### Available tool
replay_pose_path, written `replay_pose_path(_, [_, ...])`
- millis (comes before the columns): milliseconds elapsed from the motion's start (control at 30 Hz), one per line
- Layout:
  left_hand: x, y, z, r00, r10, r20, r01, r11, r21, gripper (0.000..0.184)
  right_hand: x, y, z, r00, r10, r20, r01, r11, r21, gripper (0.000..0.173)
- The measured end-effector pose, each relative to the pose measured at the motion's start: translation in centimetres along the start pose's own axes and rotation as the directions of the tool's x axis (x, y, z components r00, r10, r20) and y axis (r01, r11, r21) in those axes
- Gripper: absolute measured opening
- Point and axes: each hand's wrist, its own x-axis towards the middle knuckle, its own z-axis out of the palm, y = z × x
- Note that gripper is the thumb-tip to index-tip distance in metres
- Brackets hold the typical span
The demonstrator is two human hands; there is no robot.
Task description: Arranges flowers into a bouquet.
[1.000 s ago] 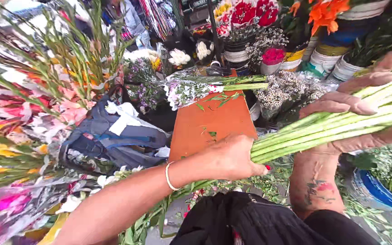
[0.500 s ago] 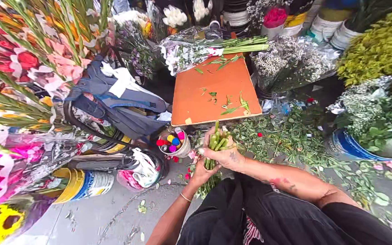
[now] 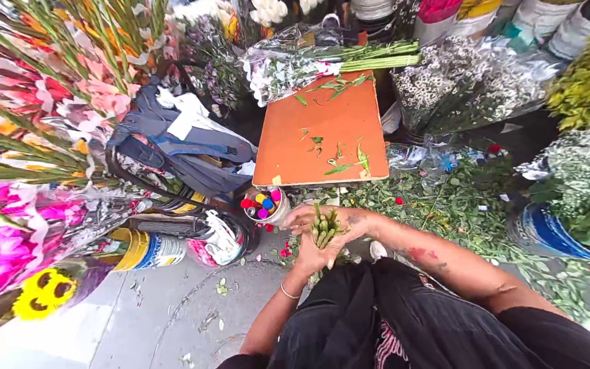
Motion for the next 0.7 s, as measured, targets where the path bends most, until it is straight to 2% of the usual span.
replay_pose_path(33, [0.8,0.2,1.1,0.998,-0.001,-0.057,0.001,1.0,-0.002,0.059,-0.4,0.1,-2.5,0.999,0.022,0.046,-0.022,1.0,-0.009,0.094])
replay_pose_path(67, [1.3,0.3,1.7,0.993,-0.008,-0.118,0.01,1.0,0.019,0.053,-1.2,0.4,-5.2,0.997,0.069,0.019,-0.069,0.997,-0.036,0.083])
replay_pose_path(100, [1.5,0.1,2.0,0.979,-0.011,-0.201,0.022,0.998,0.052,0.039,-2.3,1.2,-8.1,0.989,0.12,-0.087,-0.126,0.99,-0.058,0.063])
replay_pose_path(133, [1.5,0.0,2.0,0.965,-0.02,-0.26,0.046,0.994,0.094,0.029,-3.4,2.3,-10.9,0.948,0.169,-0.269,-0.206,0.971,-0.118,0.042])
replay_pose_path(167, [1.2,0.1,1.9,0.95,-0.031,-0.311,0.078,0.987,0.139,0.026,-4.3,3.7,-13.5,0.858,0.185,-0.478,-0.329,0.915,-0.235,0.027])
replay_pose_path(200, [1.0,0.1,1.7,0.934,-0.029,-0.355,0.1,0.978,0.183,0.027,-4.8,5.2,-15.9,0.746,0.156,-0.648,-0.489,0.788,-0.374,0.022])
replay_pose_path(233, [0.8,0.3,1.7,0.919,-0.014,-0.395,0.112,0.968,0.226,0.029,-5.0,6.3,-17.8,0.672,0.119,-0.731,-0.619,0.632,-0.466,0.023])
replay_pose_path(267, [0.4,0.7,1.9,0.903,-0.001,-0.43,0.13,0.954,0.27,0.032,-5.0,7.2,-19.1,0.648,0.107,-0.754,-0.687,0.51,-0.518,0.025])
replay_pose_path(333, [-0.1,1.6,2.4,0.874,0.021,-0.486,0.176,0.917,0.357,0.037,-3.9,8.0,-20.5,0.674,0.139,-0.725,-0.716,0.361,-0.597,0.027])
replay_pose_path(367, [-0.3,2.0,2.6,0.866,0.039,-0.499,0.187,0.9,0.394,0.039,-3.2,8.2,-20.8,0.705,0.155,-0.693,-0.697,0.333,-0.635,0.027])
replay_pose_path(433, [-1.0,2.4,2.7,0.856,0.071,-0.512,0.209,0.859,0.468,0.038,-2.3,8.3,-20.7,0.761,0.148,-0.631,-0.64,0.331,-0.694,0.024])
replay_pose_path(600, [-3.2,4.1,3.1,0.835,0.064,-0.547,0.289,0.795,0.534,0.037,-1.4,8.7,-19.9,0.829,0.086,-0.553,-0.549,0.317,-0.773,0.027])
replay_pose_path(700, [-4.0,4.4,3.1,0.82,0.049,-0.57,0.333,0.769,0.546,0.035,-0.6,9.5,-19.9,0.828,0.099,-0.552,-0.552,0.323,-0.769,0.022])
